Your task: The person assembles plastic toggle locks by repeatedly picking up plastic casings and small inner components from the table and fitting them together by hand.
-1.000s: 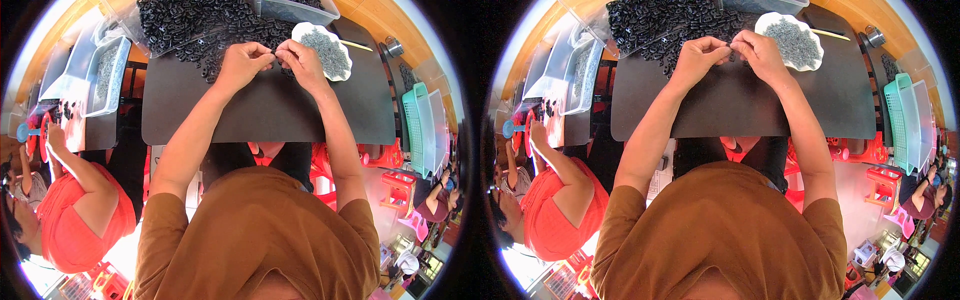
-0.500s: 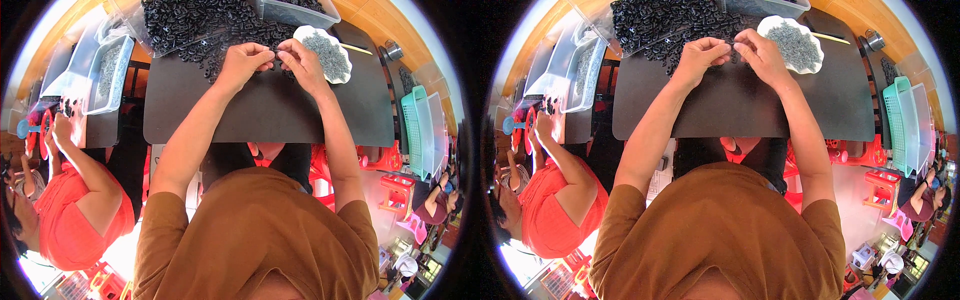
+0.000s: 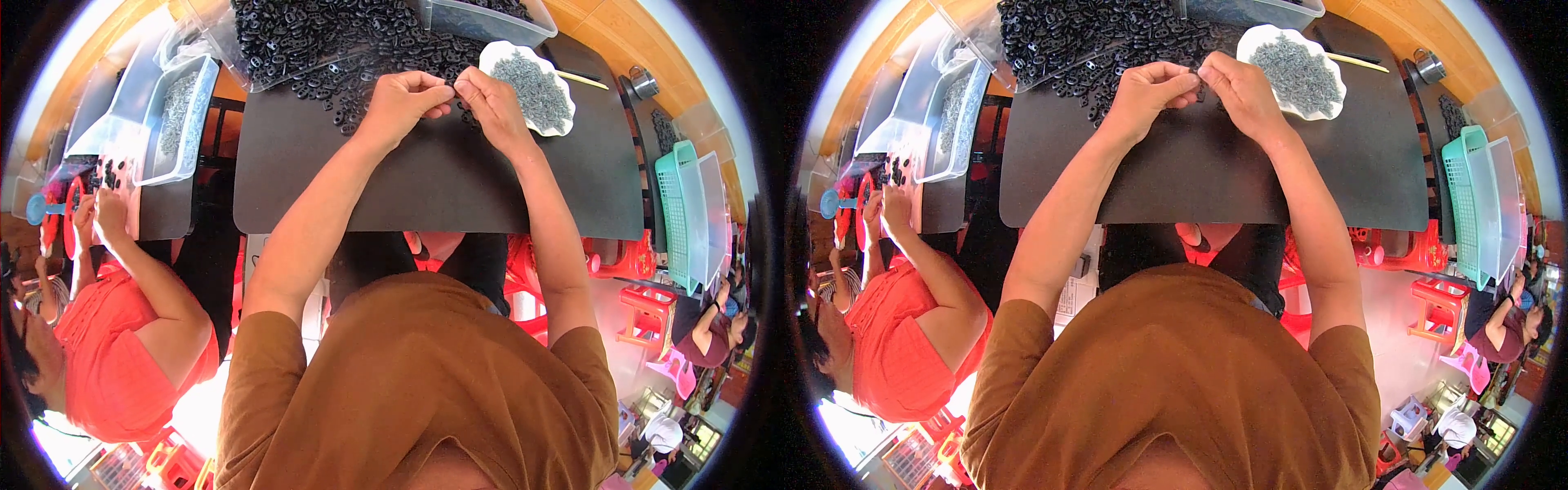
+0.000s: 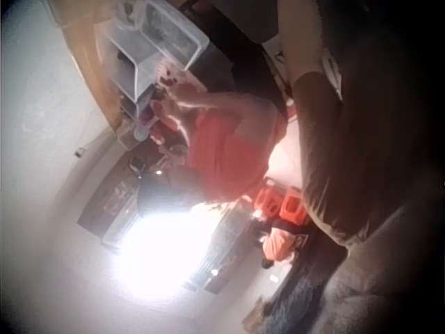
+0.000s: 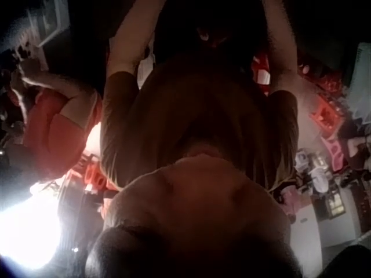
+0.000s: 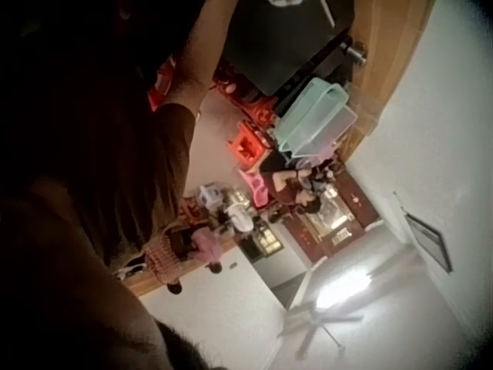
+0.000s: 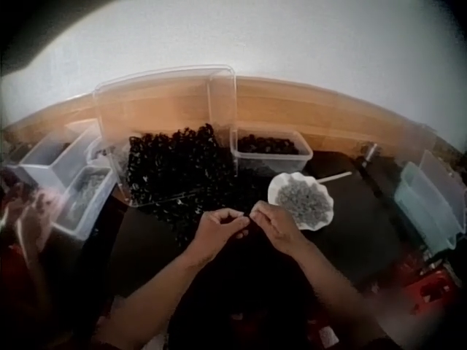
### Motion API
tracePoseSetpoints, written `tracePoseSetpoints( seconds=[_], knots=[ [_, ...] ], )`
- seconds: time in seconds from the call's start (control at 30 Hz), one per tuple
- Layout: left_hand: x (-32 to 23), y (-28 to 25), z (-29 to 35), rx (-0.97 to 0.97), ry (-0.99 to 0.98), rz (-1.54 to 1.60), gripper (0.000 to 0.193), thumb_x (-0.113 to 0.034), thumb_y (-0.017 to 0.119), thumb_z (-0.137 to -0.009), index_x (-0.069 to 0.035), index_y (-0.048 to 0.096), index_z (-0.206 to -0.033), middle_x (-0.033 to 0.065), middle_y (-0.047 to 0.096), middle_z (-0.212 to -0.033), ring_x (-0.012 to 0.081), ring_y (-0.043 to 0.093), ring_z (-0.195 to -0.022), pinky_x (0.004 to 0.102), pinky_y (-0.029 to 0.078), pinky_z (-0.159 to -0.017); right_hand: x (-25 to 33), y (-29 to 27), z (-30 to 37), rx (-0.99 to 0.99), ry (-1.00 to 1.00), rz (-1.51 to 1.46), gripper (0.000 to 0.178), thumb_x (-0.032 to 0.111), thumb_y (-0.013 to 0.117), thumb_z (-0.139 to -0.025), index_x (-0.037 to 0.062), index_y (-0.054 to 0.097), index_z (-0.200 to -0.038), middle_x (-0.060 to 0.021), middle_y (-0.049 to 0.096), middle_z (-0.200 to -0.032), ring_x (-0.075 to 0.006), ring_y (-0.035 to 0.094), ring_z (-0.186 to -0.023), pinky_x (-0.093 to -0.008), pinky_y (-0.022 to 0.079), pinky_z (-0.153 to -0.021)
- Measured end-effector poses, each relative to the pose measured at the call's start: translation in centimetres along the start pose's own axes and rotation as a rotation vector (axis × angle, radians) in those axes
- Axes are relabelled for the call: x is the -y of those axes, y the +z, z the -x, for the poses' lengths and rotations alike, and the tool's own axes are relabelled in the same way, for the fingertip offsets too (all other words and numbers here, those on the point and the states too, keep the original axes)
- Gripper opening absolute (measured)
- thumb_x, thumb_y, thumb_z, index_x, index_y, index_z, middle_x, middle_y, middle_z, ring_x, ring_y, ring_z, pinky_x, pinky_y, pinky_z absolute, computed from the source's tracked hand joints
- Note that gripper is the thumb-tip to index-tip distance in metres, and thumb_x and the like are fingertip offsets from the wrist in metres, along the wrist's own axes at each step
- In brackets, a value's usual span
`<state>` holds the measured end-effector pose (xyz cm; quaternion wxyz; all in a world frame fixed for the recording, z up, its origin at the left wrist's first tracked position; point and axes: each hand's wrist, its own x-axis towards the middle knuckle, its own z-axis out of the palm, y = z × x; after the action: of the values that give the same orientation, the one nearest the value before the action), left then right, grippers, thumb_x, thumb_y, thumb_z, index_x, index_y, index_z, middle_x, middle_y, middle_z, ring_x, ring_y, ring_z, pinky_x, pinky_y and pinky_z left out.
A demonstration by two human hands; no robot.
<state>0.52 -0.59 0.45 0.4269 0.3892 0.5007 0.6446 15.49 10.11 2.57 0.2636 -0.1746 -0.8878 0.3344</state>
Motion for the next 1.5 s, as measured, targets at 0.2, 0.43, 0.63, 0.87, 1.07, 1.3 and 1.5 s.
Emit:
tracePoseSetpoints(
  seconds=[0.2,0.43,0.63,0.87,1.07,1.3,1.5],
  knots=[
    [-0.3,0.0,-0.1,-0.031,0.006,0.122,0.014,-0.014,0.069,-0.088,-0.002,0.069,-0.096,0.0046,0.069,-0.086,0.0100,0.066,-0.076,0.0206,0.052,-0.067,0.6,0.9,0.0,-0.076,0.127,-0.565,0.015,0.021,0.066,-0.091,0.0076,0.060,-0.088,0.0048,0.061,-0.077,-0.0040,0.053,-0.066,-0.0191,0.043,-0.060],
    [-1.1,-1.8,0.1,-0.021,0.130,-0.167,0.019,-0.012,0.065,-0.090,0.000,0.070,-0.103,0.0057,0.070,-0.093,0.0109,0.067,-0.079,0.0216,0.053,-0.071,0.2,0.9,0.4,-0.157,0.088,-0.561,0.009,0.012,0.065,-0.089,0.0051,0.060,-0.088,0.0006,0.063,-0.080,-0.0063,0.059,-0.069,-0.0213,0.048,-0.063],
    [-2.8,-5.7,0.7,-0.278,0.286,-0.636,0.013,-0.012,0.067,-0.084,-0.005,0.073,-0.093,0.0068,0.072,-0.085,0.0136,0.067,-0.075,0.0281,0.052,-0.071,-1.1,-0.6,1.6,-0.071,0.172,-0.469,0.003,0.005,0.063,-0.088,0.0039,0.061,-0.091,-0.0056,0.064,-0.096,-0.0115,0.065,-0.079,-0.0237,0.052,-0.070],
    [-2.3,-3.1,-0.9,0.081,0.539,-1.250,0.020,-0.015,0.069,-0.079,-0.008,0.070,-0.098,0.0089,0.066,-0.097,0.0289,0.059,-0.099,0.0381,0.048,-0.088,-0.8,-0.2,1.6,0.052,0.149,-0.188,0.011,0.003,0.063,-0.087,0.0019,0.062,-0.098,-0.0016,0.066,-0.086,-0.0095,0.065,-0.074,-0.0232,0.051,-0.067],
    [-1.9,-2.9,-2.3,0.172,0.457,-1.365,0.018,-0.013,0.068,-0.079,-0.005,0.070,-0.095,0.0100,0.066,-0.096,0.0292,0.059,-0.098,0.0385,0.048,-0.088,-1.2,-0.1,1.5,0.041,0.172,-0.251,0.011,0.003,0.063,-0.087,0.0020,0.062,-0.098,-0.0015,0.066,-0.084,-0.0095,0.065,-0.073,-0.0239,0.051,-0.066],
    [-1.9,-3.8,-2.0,0.162,0.490,-1.275,0.015,-0.010,0.069,-0.078,-0.005,0.067,-0.092,0.0108,0.066,-0.093,0.0303,0.060,-0.096,0.0401,0.048,-0.085,-0.5,0.4,1.6,0.024,0.143,-0.287,0.010,0.001,0.063,-0.085,0.0005,0.062,-0.095,-0.0022,0.066,-0.081,-0.0098,0.066,-0.069,-0.0232,0.051,-0.063],
    [-2.2,-4.0,-2.5,0.193,0.523,-1.298,0.012,-0.007,0.068,-0.077,-0.003,0.064,-0.088,0.0122,0.065,-0.091,0.0314,0.061,-0.089,0.0399,0.049,-0.082,-0.7,0.6,1.6,0.001,0.135,-0.324,0.010,0.002,0.063,-0.086,0.0011,0.062,-0.096,-0.0010,0.066,-0.081,-0.0090,0.066,-0.070,-0.0227,0.051,-0.063]
  ],
)
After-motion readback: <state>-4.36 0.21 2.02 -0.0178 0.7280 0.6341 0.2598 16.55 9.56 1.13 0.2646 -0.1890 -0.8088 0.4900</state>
